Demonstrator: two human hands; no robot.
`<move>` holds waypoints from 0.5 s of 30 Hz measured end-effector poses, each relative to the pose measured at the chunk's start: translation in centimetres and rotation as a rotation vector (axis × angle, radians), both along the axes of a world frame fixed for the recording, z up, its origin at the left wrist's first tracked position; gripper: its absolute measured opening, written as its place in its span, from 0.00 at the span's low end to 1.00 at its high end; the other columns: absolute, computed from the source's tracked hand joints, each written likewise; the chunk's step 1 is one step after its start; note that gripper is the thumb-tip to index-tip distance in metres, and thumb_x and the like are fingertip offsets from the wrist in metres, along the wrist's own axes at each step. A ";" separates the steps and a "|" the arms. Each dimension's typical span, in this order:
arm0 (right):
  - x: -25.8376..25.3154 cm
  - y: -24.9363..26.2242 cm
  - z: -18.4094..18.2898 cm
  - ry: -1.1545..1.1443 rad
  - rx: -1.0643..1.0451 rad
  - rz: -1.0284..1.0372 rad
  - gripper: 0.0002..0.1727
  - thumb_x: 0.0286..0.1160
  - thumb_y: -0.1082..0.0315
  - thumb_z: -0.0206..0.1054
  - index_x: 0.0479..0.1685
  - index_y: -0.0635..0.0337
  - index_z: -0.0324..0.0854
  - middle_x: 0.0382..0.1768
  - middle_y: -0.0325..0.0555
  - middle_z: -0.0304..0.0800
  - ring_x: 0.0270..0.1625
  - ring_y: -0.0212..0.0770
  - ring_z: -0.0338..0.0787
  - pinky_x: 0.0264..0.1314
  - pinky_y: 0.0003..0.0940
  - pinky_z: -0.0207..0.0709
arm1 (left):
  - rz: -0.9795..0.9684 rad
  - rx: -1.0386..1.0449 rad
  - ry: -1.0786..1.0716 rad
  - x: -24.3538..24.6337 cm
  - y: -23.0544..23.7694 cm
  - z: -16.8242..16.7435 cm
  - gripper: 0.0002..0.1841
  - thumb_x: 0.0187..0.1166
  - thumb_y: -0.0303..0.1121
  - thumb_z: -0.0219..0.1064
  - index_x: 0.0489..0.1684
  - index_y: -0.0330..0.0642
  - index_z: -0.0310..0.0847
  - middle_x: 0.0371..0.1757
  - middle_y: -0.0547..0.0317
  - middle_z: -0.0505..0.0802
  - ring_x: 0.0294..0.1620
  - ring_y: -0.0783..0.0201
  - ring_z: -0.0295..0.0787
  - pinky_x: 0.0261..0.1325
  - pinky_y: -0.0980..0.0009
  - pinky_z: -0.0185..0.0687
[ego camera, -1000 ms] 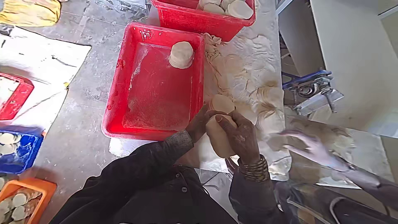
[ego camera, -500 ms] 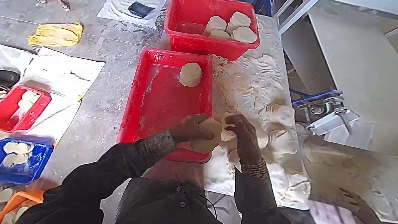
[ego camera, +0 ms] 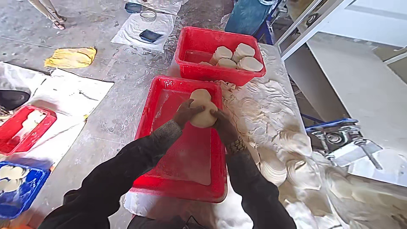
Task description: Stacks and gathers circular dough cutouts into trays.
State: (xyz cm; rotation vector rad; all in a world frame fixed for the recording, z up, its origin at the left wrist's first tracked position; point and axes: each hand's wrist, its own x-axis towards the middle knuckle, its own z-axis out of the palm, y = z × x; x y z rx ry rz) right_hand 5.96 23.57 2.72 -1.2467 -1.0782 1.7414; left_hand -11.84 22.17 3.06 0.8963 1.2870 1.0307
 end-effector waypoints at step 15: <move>-2.8 12.2 -2.7 -0.995 0.273 0.156 0.22 0.87 0.59 0.61 0.66 0.70 0.80 0.64 0.69 0.85 0.71 0.65 0.83 0.75 0.63 0.71 | -0.060 0.113 0.345 -2.4 12.0 -7.9 0.28 0.78 0.33 0.73 0.77 0.34 0.73 0.72 0.34 0.82 0.70 0.44 0.82 0.73 0.46 0.76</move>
